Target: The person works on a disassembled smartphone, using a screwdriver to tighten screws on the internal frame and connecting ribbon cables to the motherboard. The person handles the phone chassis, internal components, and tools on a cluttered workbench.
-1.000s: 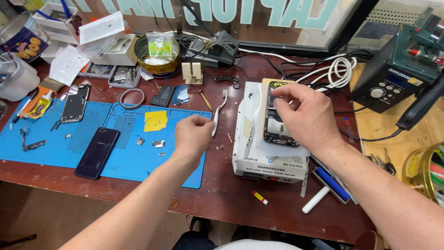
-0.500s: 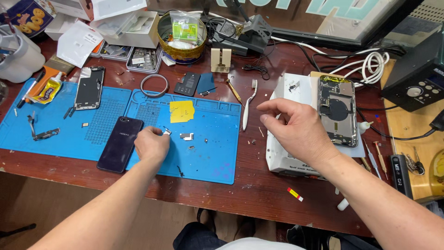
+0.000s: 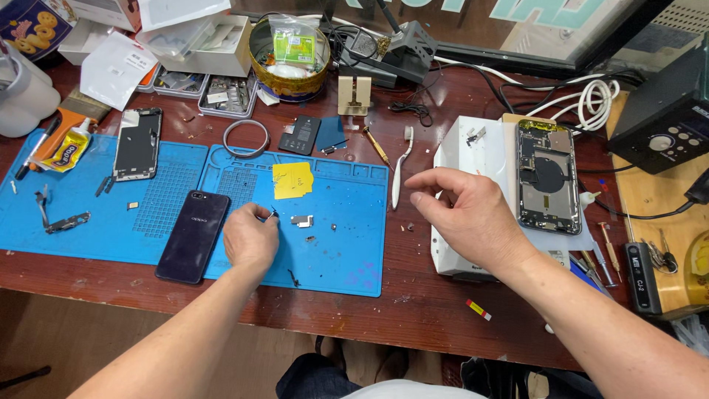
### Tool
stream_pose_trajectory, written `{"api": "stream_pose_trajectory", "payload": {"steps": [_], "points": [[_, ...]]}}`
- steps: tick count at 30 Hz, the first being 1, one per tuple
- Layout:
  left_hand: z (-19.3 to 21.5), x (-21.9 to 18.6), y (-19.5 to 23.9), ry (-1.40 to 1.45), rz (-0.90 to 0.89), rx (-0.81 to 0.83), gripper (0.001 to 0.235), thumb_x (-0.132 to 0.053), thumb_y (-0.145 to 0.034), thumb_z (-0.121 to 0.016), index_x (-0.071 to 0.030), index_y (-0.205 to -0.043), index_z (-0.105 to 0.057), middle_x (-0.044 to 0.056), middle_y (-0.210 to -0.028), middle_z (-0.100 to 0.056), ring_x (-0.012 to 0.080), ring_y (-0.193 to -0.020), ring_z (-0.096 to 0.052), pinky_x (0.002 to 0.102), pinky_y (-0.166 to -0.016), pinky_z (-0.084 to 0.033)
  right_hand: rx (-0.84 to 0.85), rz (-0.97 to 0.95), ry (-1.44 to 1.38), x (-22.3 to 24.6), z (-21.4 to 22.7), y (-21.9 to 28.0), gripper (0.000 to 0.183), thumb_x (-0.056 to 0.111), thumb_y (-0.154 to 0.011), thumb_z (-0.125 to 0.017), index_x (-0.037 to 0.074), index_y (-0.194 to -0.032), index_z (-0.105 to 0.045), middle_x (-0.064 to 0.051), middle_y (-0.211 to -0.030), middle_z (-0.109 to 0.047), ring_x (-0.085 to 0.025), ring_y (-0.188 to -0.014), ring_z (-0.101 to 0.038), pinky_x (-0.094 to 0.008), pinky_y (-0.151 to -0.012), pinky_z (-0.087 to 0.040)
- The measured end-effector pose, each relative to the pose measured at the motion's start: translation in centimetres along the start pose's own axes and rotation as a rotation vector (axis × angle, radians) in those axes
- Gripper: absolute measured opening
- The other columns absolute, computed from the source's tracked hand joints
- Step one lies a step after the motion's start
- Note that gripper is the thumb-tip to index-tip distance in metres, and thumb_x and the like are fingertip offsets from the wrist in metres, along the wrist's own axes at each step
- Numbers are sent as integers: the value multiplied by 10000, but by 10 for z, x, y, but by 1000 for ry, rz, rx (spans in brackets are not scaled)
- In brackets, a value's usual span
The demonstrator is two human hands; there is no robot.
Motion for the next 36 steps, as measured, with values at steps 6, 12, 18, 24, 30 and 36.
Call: {"api": "stream_pose_trajectory", "payload": {"steps": [6,12,18,24,30,36], "points": [[11,6,-11,253,2,-31,162,-159,-841,-824,-43,-934,-758,83,-857,-750,190,-766,-696,363,-725,-551,-2,-25,-18,-15,14,4,220,188,-886,-722,118,-1082,-791,11,-730,-732,-50,-611,-586,-244,-565,-500],[18,26,-31,613,217,193,122,-78,-875,-776,-36,-953,-693,32,-818,-684,127,-655,-594,305,-534,-461,-13,7,-59,-21,21,2,215,178,-887,-718,101,-1074,-791,28,-776,-745,-35,-641,-599,-232,-584,-513],[13,38,-33,710,378,273,147,-38,-889,-731,-57,-1028,-686,46,-876,-682,114,-670,-591,265,-564,-479,19,10,-78,-20,17,6,210,177,-883,-719,100,-1064,-791,32,-755,-745,-32,-634,-604,-228,-583,-511],[24,32,-28,691,374,283,174,-45,-915,-712,-36,-1088,-692,63,-923,-702,109,-691,-593,253,-589,-489,45,-31,-66,-20,16,5,211,187,-886,-716,114,-1064,-803,23,-694,-708,-43,-613,-589,-239,-568,-497],[26,26,-21,698,410,286,200,-44,-926,-691,-23,-1124,-709,65,-939,-707,113,-715,-615,248,-599,-504,66,-20,-30,-14,9,6,208,198,-883,-711,122,-1050,-807,18,-675,-711,-57,-585,-595,-247,-553,-496],[30,27,-17,677,435,228,256,-29,-906,-705,-64,-1160,-695,61,-971,-713,103,-743,-620,233,-626,-515,88,-16,-34,-14,8,10,203,203,-883,-700,128,-1041,-805,29,-696,-726,-52,-582,-601,-247,-545,-506]]}}
Point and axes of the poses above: each hand's wrist, its own y-axis away from the middle knuckle, its own z-axis out of the back of the hand, x = y × z, the point moved 6 cm from there along -y, towards the middle knuckle
